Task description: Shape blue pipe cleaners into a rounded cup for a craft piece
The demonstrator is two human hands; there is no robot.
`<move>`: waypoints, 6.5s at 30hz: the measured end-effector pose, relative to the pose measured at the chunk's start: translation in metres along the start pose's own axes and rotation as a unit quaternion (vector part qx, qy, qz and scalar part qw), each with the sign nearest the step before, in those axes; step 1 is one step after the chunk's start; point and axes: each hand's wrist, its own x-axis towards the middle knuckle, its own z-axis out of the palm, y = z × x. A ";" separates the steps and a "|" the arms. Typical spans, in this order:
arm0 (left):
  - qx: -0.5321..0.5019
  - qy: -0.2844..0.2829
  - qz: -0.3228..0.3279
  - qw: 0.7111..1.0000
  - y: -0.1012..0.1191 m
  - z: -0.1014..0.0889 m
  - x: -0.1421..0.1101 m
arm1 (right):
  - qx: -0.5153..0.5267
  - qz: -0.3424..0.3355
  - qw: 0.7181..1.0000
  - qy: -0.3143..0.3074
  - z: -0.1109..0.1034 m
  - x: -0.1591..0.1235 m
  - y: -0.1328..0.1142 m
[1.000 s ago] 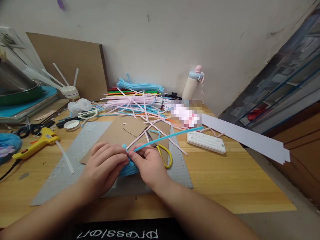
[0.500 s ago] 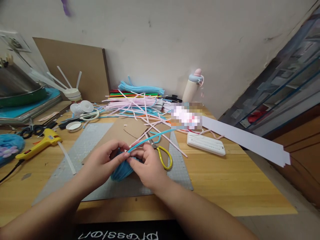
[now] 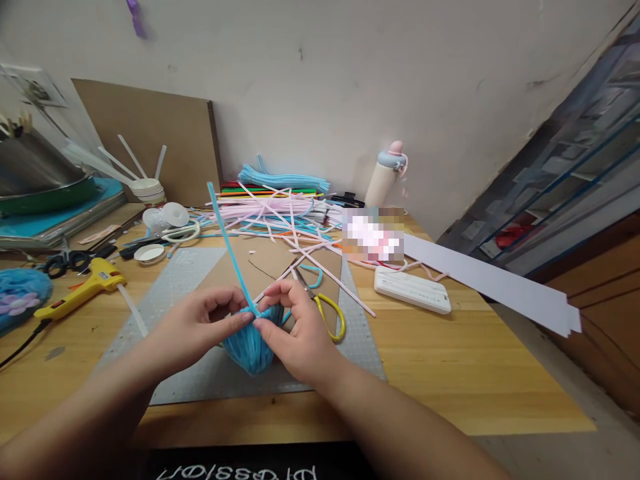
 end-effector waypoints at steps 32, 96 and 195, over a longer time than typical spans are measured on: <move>0.142 0.019 0.203 0.969 0.018 0.001 0.012 | -0.156 -0.019 0.988 0.002 -0.018 0.007 0.002; 0.240 0.148 0.401 0.871 -0.023 0.012 0.009 | 0.052 0.117 0.989 0.069 -0.002 0.005 -0.004; 0.001 0.146 0.058 0.988 -0.013 0.018 0.006 | -0.158 -0.109 0.981 0.035 -0.005 0.003 0.002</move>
